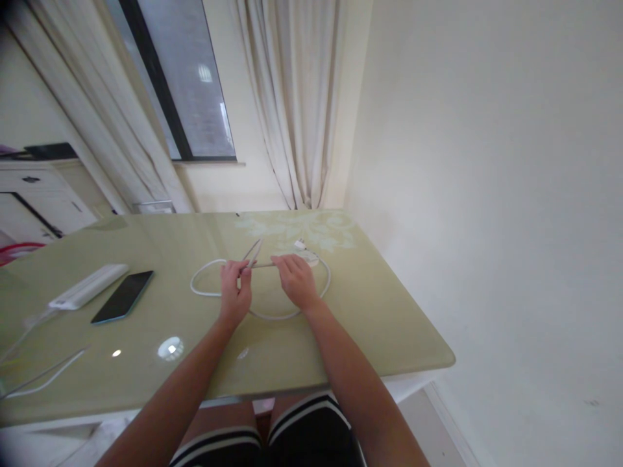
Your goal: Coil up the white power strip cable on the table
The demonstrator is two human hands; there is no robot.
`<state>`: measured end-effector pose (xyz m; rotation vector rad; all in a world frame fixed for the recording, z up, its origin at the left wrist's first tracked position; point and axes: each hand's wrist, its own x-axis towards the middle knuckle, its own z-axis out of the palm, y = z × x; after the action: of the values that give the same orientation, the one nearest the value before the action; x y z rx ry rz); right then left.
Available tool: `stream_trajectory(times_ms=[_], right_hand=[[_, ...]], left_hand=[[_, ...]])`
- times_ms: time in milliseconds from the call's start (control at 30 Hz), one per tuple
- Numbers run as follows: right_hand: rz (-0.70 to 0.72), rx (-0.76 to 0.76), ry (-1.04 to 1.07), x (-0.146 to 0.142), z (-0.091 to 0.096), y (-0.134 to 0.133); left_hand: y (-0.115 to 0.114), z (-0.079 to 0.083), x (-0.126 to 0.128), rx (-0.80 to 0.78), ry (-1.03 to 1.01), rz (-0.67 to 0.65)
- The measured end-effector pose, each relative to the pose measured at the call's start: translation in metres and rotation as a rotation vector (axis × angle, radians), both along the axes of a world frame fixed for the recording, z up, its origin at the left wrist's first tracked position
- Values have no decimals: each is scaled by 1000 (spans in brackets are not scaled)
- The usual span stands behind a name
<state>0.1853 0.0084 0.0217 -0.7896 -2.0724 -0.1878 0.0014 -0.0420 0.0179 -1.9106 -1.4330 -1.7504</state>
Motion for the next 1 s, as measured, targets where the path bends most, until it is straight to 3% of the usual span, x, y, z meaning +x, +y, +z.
stream_trajectory(times_ms=[167,300,533,633,800,1000], right_hand=[[-59,68,18,6,1,-3],[-164,-114,81,7,-3,3],[81,-560,-86,-5,-16,8],[148,-648,53,-4,-16,10],[167,-632,418,6,-11,16],[226,-597,356,6,-10,9]], left_hand=[[-1,2,-3,39,-50,-9],[0,0,-4,57,-156,63],[4,-3,-13,21,-333,208],[4,1,-18,1,-347,210],[2,8,-19,67,-205,273],[-5,-1,-7,47,116,216]])
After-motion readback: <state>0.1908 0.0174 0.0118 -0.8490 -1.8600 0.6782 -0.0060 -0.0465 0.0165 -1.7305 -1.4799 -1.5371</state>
